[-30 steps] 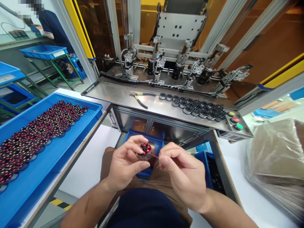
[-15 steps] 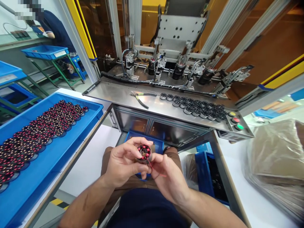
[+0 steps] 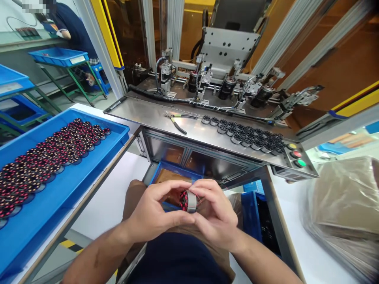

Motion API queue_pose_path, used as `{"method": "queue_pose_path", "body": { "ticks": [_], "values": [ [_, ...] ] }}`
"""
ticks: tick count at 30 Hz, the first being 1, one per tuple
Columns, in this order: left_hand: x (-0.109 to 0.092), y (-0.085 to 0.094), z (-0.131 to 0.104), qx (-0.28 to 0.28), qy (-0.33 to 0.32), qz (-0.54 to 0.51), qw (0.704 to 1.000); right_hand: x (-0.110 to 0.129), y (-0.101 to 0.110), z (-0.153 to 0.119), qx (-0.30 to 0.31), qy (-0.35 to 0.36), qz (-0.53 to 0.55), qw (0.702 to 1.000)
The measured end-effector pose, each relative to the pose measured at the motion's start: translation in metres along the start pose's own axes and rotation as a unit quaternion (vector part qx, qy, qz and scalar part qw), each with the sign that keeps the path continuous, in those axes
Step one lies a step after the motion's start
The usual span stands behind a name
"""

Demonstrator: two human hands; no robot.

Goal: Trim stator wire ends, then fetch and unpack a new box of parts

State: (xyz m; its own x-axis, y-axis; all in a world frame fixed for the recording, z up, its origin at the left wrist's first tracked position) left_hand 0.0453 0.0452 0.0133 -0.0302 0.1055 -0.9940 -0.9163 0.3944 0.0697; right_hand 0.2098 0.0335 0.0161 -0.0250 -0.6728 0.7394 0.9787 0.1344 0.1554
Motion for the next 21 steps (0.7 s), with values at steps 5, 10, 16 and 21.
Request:
{"method": "queue_pose_path", "body": {
  "ticks": [5,10,16,21],
  "values": [
    [-0.007,0.004,0.0,-0.066,-0.105,0.141,0.982,0.004,0.003,0.004,0.004,-0.02,0.048,0.999],
    [-0.01,0.005,-0.003,-0.082,-0.147,0.191,0.967,0.011,0.005,0.01,-0.039,-0.025,0.059,0.997],
    [0.0,-0.003,-0.003,-0.054,-0.084,0.009,0.995,0.01,0.002,0.006,-0.069,-0.144,0.099,0.982],
    [-0.006,-0.004,-0.002,-0.075,-0.172,0.081,0.979,0.004,0.01,-0.002,-0.055,-0.205,0.117,0.97]
  ]
}}
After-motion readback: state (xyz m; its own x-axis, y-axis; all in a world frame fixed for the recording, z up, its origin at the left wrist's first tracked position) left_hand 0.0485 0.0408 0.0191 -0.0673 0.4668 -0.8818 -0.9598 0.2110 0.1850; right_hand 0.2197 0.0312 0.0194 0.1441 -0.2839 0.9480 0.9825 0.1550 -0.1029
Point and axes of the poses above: each hand's wrist, its own z-axis towards the middle knuckle, its own y-axis out of the back of the hand, x = y × z, the point moved 4 cm from there along z, towards the middle knuckle, and after that the axes turned 8 degrees about z, right-handed, at the moved point
